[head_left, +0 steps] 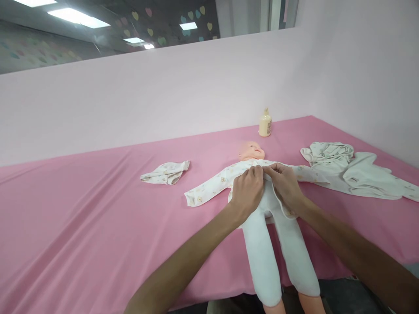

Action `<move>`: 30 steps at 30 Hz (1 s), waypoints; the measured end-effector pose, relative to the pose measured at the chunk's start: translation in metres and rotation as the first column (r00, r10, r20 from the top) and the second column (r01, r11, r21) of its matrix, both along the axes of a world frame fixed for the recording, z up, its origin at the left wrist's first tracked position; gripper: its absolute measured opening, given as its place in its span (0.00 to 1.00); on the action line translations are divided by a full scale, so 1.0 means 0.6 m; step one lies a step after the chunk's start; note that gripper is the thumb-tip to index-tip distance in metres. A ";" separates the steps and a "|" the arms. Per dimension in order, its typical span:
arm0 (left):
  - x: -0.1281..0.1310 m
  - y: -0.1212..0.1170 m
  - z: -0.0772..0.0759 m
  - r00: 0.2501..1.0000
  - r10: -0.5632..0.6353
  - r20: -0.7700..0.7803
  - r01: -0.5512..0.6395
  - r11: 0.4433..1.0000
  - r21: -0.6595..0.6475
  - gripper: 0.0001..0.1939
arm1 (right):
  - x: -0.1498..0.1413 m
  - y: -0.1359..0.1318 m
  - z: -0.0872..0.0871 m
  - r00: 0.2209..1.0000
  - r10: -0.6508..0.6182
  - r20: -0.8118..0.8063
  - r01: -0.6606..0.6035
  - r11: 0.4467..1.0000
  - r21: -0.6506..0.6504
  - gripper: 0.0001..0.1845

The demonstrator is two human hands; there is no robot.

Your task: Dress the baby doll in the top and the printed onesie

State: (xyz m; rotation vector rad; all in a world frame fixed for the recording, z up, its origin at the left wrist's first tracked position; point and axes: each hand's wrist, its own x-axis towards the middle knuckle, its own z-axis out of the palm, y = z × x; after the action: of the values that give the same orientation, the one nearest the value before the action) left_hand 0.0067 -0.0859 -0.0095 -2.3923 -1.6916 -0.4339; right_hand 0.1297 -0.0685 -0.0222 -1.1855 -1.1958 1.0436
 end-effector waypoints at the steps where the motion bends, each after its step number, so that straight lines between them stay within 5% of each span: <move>1: 0.000 0.000 -0.001 1.000 -0.001 -0.001 0.001 1.000 0.000 0.09 | 0.000 -0.002 0.002 1.000 -0.007 0.005 0.007 1.000 -0.011 0.14; 17: 0.006 -0.010 0.006 0.997 -0.012 -0.074 0.011 1.000 -0.016 0.11 | -0.016 -0.023 -0.002 0.987 -0.038 0.155 0.013 0.987 0.159 0.12; 30: -0.004 0.011 -0.007 0.969 0.012 0.247 0.007 0.997 -0.077 0.05 | -0.023 -0.024 -0.013 0.949 -0.162 0.271 0.091 0.962 0.258 0.11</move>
State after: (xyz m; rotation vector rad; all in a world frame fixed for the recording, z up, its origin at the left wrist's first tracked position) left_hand 0.0043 -0.0791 -0.0138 -2.4778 -1.8427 -0.7050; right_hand 0.1159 -0.0832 -0.0301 -1.2304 -1.4096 0.6180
